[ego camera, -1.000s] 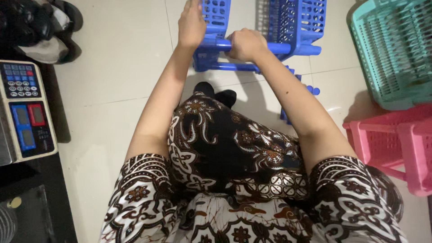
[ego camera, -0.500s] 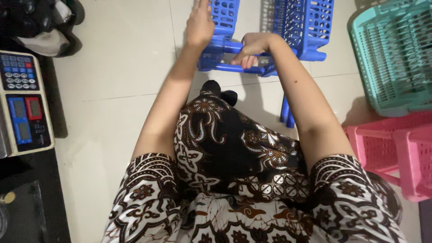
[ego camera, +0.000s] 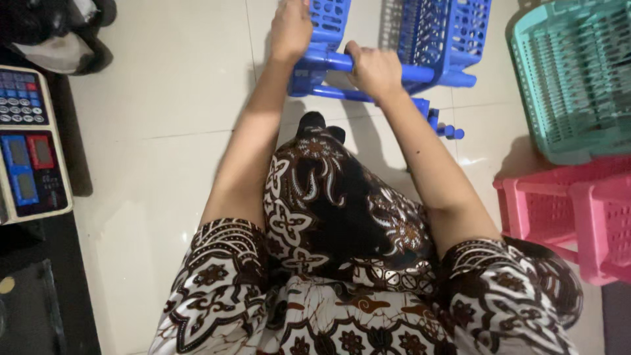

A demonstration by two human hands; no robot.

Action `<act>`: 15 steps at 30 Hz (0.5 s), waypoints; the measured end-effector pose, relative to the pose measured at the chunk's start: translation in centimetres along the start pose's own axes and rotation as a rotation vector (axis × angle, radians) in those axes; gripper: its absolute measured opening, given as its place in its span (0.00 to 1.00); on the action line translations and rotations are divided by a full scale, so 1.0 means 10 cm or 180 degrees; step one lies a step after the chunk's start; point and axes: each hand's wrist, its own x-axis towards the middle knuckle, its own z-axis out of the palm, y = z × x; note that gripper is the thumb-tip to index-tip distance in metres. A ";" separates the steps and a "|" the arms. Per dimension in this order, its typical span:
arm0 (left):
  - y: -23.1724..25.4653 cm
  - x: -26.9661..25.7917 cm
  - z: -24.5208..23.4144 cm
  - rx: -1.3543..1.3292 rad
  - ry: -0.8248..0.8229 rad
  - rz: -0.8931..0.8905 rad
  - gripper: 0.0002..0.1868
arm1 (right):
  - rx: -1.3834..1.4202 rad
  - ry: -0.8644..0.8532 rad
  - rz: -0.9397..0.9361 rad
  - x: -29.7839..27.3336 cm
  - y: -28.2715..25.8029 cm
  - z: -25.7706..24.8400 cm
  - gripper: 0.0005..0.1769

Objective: The person assembles a blue plastic basket by inserting cylindrical rods into the basket frame. They repeatedly insert and remove the rods, adjusting their positions while sitting on the floor.

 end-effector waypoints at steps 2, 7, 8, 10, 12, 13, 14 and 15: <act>0.08 0.03 0.01 0.0061 -0.0328 -0.0462 0.12 | 0.0378 -0.0659 0.0099 0.07 0.16 -0.07 0.11; 0.25 -0.03 -0.10 -0.0198 -0.0063 0.0032 0.13 | 0.2348 -0.3558 0.1312 0.38 0.41 -0.18 0.24; 0.26 -0.04 -0.14 -0.0306 -0.0037 0.0085 0.14 | 0.2095 -0.3380 0.1194 0.41 0.39 -0.17 0.25; 0.27 -0.02 -0.15 -0.0253 -0.0070 0.0069 0.15 | 0.1582 -0.3012 0.0985 0.37 0.36 -0.15 0.26; 0.26 0.00 -0.10 -0.0236 -0.0124 0.0044 0.16 | 0.1213 -0.2029 0.0591 0.21 0.31 -0.13 0.19; 0.25 0.01 -0.07 -0.0228 -0.0152 0.0021 0.15 | 0.1033 -0.1545 0.0385 0.12 0.28 -0.12 0.16; 0.23 0.02 -0.04 -0.0219 -0.0179 -0.0002 0.15 | 0.0728 -0.1232 0.0379 0.04 0.24 -0.10 0.14; 0.20 0.02 -0.02 -0.0130 -0.0178 0.0003 0.14 | 0.0434 -0.0925 0.0375 -0.05 0.16 -0.07 0.14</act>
